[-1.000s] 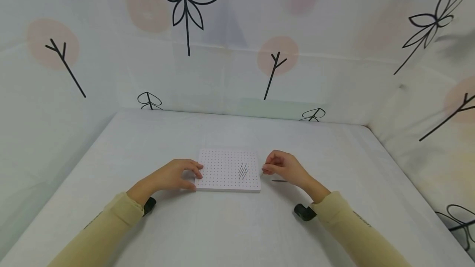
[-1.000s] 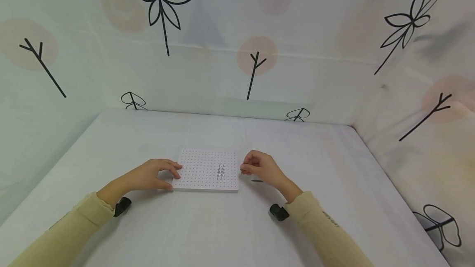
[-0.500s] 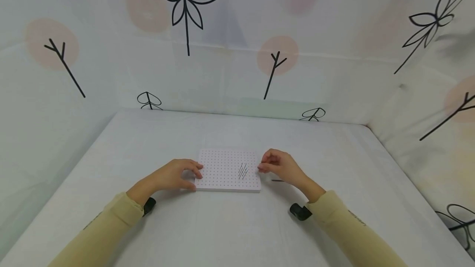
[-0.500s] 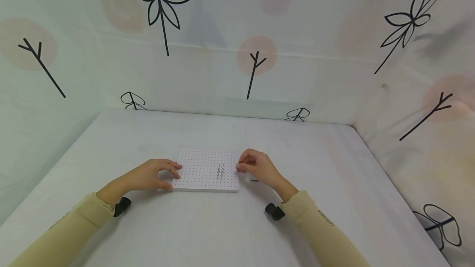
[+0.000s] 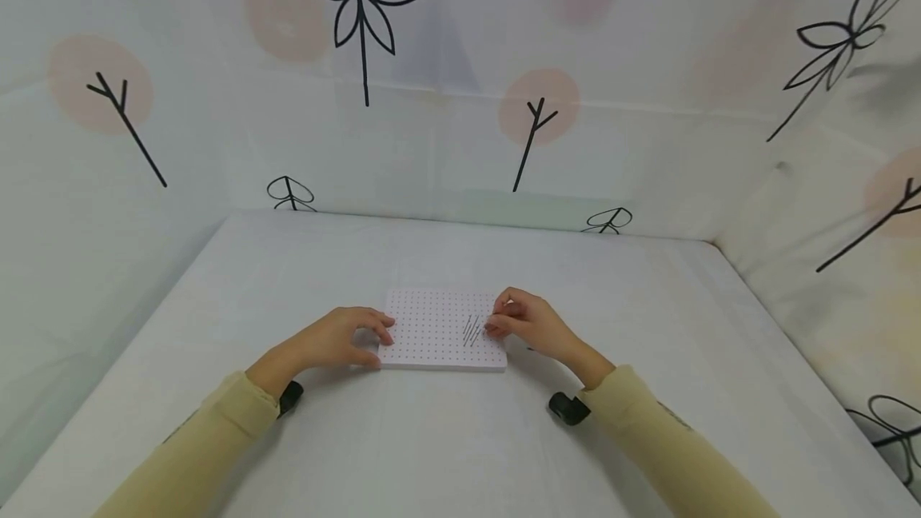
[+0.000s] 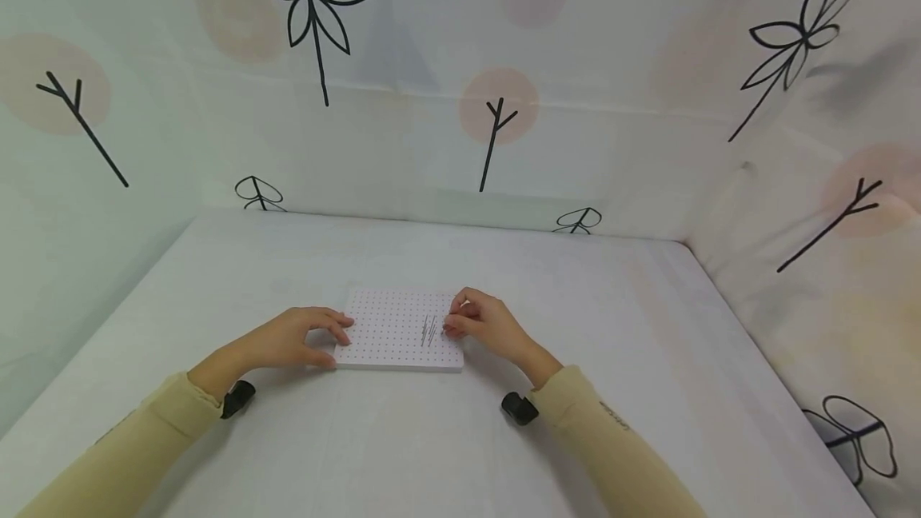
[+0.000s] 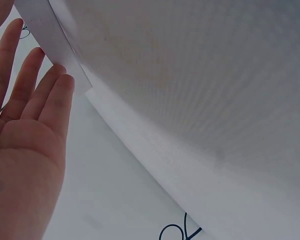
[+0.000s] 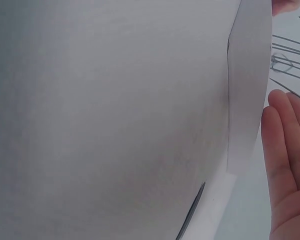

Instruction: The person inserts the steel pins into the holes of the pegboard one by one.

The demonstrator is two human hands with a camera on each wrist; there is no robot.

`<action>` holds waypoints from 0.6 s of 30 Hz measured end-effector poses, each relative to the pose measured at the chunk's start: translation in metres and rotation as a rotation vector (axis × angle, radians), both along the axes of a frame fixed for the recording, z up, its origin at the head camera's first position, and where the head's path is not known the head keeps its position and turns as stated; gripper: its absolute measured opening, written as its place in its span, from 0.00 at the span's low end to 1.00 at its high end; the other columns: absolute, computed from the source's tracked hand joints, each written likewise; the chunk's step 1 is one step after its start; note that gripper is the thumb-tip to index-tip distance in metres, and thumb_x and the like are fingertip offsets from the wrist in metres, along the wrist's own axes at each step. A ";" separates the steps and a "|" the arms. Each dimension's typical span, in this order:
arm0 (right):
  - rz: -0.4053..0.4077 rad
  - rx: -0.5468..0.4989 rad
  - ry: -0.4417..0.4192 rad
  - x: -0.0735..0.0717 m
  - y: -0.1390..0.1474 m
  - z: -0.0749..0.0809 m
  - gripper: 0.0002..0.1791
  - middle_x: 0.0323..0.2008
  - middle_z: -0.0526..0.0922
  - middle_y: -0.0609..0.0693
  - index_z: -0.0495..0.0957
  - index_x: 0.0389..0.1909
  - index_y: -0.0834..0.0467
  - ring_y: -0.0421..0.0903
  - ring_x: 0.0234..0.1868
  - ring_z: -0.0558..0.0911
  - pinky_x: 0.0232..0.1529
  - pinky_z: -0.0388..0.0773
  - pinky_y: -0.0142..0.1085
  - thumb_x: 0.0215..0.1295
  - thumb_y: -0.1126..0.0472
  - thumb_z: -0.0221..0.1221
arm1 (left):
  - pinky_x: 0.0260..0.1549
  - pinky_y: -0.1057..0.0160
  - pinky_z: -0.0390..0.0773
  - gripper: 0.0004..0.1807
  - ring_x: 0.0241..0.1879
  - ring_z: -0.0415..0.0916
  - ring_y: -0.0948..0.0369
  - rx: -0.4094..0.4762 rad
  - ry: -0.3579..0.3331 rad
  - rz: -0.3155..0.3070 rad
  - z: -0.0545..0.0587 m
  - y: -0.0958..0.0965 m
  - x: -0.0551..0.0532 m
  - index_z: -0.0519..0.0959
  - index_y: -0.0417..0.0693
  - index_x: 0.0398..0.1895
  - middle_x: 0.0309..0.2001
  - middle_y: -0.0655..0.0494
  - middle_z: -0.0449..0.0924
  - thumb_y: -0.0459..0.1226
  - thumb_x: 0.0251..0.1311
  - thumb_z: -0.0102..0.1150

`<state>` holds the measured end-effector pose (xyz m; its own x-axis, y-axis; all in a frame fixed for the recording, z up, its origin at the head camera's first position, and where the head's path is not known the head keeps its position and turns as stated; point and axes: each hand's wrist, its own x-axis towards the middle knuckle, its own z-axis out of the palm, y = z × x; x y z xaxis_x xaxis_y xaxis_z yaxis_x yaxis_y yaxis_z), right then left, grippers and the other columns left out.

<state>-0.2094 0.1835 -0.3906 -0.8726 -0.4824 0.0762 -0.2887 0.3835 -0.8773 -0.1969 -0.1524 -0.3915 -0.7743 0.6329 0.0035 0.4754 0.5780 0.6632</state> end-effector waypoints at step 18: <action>-0.011 0.010 0.016 -0.006 -0.007 -0.004 0.08 0.36 0.83 0.60 0.67 0.39 0.65 0.49 0.35 0.84 0.36 0.80 0.36 0.64 0.68 0.56 | 0.58 0.47 0.62 0.12 0.60 0.65 0.49 -0.008 0.011 -0.009 0.001 0.002 -0.001 0.81 0.53 0.35 0.55 0.51 0.75 0.34 0.45 0.71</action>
